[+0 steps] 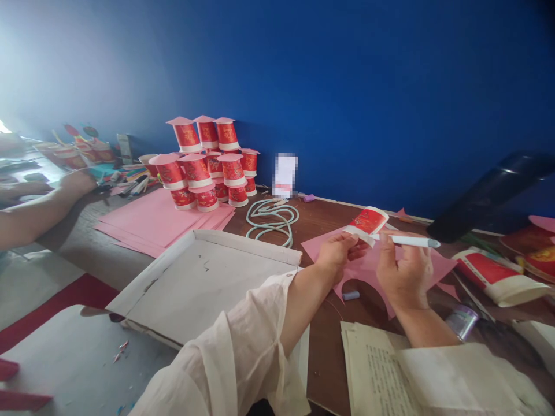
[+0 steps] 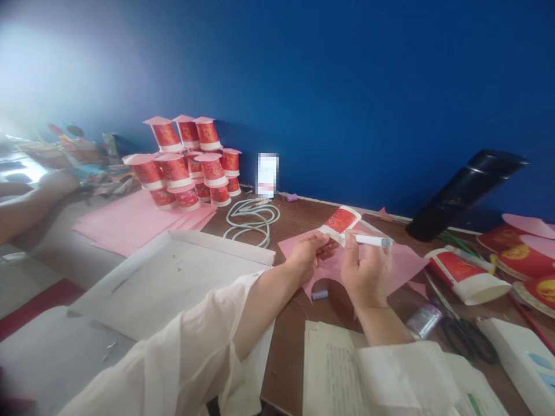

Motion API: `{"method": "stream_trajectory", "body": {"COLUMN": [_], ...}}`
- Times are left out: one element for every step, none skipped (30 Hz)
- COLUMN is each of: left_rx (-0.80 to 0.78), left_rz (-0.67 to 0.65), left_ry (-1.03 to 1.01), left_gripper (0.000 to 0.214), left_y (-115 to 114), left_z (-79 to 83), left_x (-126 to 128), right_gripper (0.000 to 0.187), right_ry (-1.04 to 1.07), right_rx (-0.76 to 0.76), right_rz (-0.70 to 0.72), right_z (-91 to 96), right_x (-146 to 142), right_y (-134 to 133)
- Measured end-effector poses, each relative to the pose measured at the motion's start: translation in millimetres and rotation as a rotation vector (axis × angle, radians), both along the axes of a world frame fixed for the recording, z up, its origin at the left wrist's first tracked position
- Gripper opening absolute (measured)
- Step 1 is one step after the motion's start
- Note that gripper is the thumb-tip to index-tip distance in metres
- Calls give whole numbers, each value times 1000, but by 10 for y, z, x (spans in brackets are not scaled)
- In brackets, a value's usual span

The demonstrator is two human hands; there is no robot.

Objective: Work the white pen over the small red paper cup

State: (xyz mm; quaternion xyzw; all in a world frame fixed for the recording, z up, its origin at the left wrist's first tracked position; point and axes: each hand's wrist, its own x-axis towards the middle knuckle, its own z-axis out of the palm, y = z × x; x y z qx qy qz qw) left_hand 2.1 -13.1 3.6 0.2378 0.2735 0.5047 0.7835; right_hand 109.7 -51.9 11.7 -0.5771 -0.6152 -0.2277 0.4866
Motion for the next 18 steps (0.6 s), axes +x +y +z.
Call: {"method": "stream_trajectory", "body": {"left_rx": [-7,-14,-18,-22,-23,-25,-26,-28,-31,-33,-35,-42,-55,-72,-92,-111,-125,-129], "left_rz": [3,4,4,2,-1,-2,-1,0,3,2,-1,-7,-13,-16,-14,-6,7,19], "left_ry": [-4,-6,-8,-8,-9,-10,-11,-12,-12,-13,-15,-18,-23,-31,-44,-60,-77,-95], "left_gripper": [9,8,8,8,8,9,9,10,10,10,11,11,11,12,12,13,13,13], "left_y": [-1,-3,-6,-10,-14,-18,-21,-22,-22,-21,-19,-17,-16,-15,-16,-18,-20,-22], "left_z": [5,11,17,24,31,36,41,43,45,46,47,49,52,57,63,69,75,79], "left_x": [0,-2,-3,-5,-8,-10,-12,-13,-14,-15,-16,-18,-20,-22,-25,-28,-30,-32], "right_gripper": [26,26,25,25,25,25,25,25,25,24,23,23,23,23,24,25,26,27], "right_ry": [-4,-11,-17,-18,-16,-13,-9,-7,-8,-10,-12,-9,1,15,33,52,68,79], "right_rx": [-3,-3,2,10,18,23,23,19,16,16,23,36,52,66,75,79,78,75], "right_rz": [7,13,16,17,17,17,20,26,34,41,46,46,41,32,23,16,10,9], "right_z": [-3,-6,-8,-10,-11,-11,-10,-8,-4,1,8,16,27,38,49,59,68,74], "right_x": [1,2,2,3,3,2,1,0,-2,-4,-7,-12,-18,-25,-33,-40,-47,-52], "right_y": [1,3,5,6,7,8,8,7,5,1,-5,-12,-21,-31,-41,-49,-55,-59]}}
